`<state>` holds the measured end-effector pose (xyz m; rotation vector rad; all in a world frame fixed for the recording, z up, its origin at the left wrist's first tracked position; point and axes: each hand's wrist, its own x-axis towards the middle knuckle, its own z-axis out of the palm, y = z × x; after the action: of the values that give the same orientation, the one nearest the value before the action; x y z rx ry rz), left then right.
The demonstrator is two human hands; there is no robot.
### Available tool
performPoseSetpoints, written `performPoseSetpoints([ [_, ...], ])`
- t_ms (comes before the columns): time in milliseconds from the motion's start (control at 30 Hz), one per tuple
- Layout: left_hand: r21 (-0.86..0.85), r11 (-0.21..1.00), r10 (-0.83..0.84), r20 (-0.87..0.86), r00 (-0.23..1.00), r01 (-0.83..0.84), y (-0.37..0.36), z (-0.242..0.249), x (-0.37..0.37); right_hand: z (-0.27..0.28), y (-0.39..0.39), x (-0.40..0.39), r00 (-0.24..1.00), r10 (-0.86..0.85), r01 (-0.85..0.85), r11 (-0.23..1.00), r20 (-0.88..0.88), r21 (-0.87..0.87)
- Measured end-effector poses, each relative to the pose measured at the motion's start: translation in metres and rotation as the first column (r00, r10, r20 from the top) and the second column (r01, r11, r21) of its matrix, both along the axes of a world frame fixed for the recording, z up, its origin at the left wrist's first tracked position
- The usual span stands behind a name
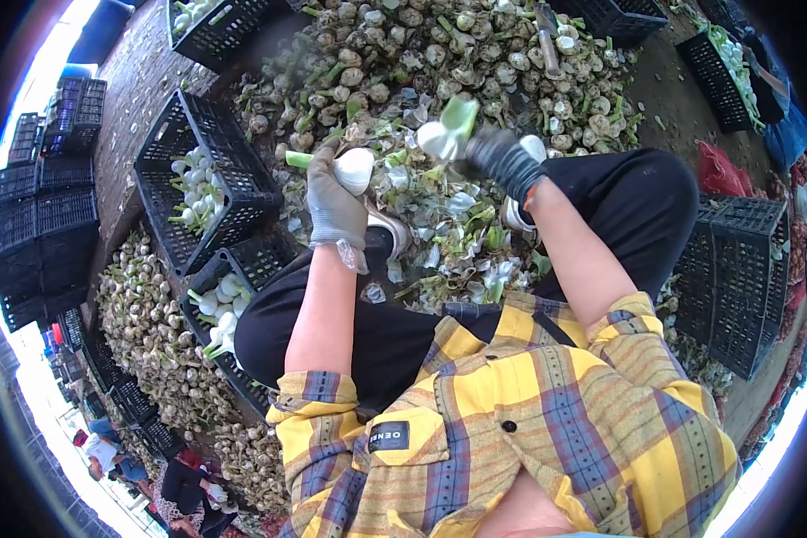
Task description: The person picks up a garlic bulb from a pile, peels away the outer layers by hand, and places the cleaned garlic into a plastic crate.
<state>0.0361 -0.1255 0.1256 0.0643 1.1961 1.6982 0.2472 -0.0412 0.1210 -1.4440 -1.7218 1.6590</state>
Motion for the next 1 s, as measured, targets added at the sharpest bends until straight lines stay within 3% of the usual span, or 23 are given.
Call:
performPoseSetpoints([
  [33, 0.058, 0.998, -0.001, -0.052, 0.999, 0.004, 0.002, -0.008, -0.004, -0.018, 0.001, 0.002, 0.917, 0.138, -0.227, 0.952, 0.375, 0.204],
  [67, 0.016, 1.000, -0.019, -0.111, 0.994, 0.021, 0.002, -0.003, -0.002, -0.063, -0.011, 0.004, 0.815, -0.139, -0.299, 0.731, 0.563, 0.614],
  [133, -0.074, 0.996, -0.064, -0.222, 0.973, 0.049, 0.001, 0.015, 0.008, -0.042, -0.021, -0.012, 0.886, -0.095, -0.266, 0.696, 0.453, 0.667],
  [200, -0.017, 0.983, -0.182, -0.269, 0.946, 0.184, -0.002, 0.020, 0.014, -0.025, -0.015, -0.028, 0.980, 0.186, -0.196, 0.960, 0.069, 0.200],
  [233, 0.014, 0.976, -0.208, -0.260, 0.943, 0.219, -0.001, 0.021, 0.016, -0.013, -0.020, -0.031, 0.968, 0.157, -0.169, 0.984, -0.198, -0.047],
  [267, 0.047, 0.966, -0.236, -0.252, 0.939, 0.256, 0.000, 0.022, 0.018, 0.006, -0.024, -0.036, 0.900, -0.008, -0.158, 0.926, -0.435, -0.342],
  [300, 0.061, 0.951, -0.281, -0.232, 0.931, 0.302, -0.001, 0.023, 0.018, 0.025, -0.029, -0.041, 0.822, -0.211, -0.175, 0.790, -0.529, -0.588],
  [333, 0.053, 0.950, -0.286, -0.258, 0.923, 0.309, 0.001, 0.020, 0.019, 0.025, -0.030, -0.045, 0.743, -0.331, -0.245, 0.674, -0.581, -0.697],
  [400, 0.030, 0.949, -0.289, -0.309, 0.906, 0.313, 0.001, 0.006, 0.018, 0.014, -0.034, -0.050, 0.769, -0.264, -0.186, 0.779, -0.582, -0.599],
  [433, -0.066, 0.950, -0.306, -0.398, 0.865, 0.305, -0.001, -0.002, 0.016, 0.009, -0.035, -0.051, 0.784, -0.230, -0.157, 0.825, -0.577, -0.543],
  [533, -0.176, 0.953, -0.301, -0.426, 0.853, 0.248, -0.004, 0.006, 0.023, 0.006, -0.037, -0.047, 0.747, -0.308, -0.119, 0.810, -0.589, -0.575],
  [767, -0.084, 0.984, -0.176, -0.297, 0.938, 0.159, -0.001, 0.008, 0.026, -0.002, -0.038, -0.043, 0.696, -0.361, -0.118, 0.796, -0.621, -0.594],
  [867, -0.072, 0.984, -0.177, -0.346, 0.921, 0.162, -0.002, 0.011, 0.027, -0.020, -0.030, -0.038, 0.886, -0.098, -0.013, 0.972, -0.453, -0.235],
  [900, -0.063, 0.986, -0.169, -0.365, 0.915, 0.157, -0.001, 0.012, 0.027, -0.013, -0.030, -0.037, 0.847, -0.215, -0.025, 0.897, -0.486, -0.441],
  [967, -0.052, 0.988, -0.156, -0.400, 0.903, 0.148, -0.002, 0.013, 0.029, 0.007, -0.035, -0.035, 0.764, -0.456, -0.097, 0.619, -0.457, -0.780],
  [1000, -0.040, 0.987, -0.154, -0.471, 0.869, 0.153, -0.003, 0.012, 0.031, 0.007, -0.039, -0.039, 0.771, -0.429, -0.109, 0.640, -0.471, -0.760],
])
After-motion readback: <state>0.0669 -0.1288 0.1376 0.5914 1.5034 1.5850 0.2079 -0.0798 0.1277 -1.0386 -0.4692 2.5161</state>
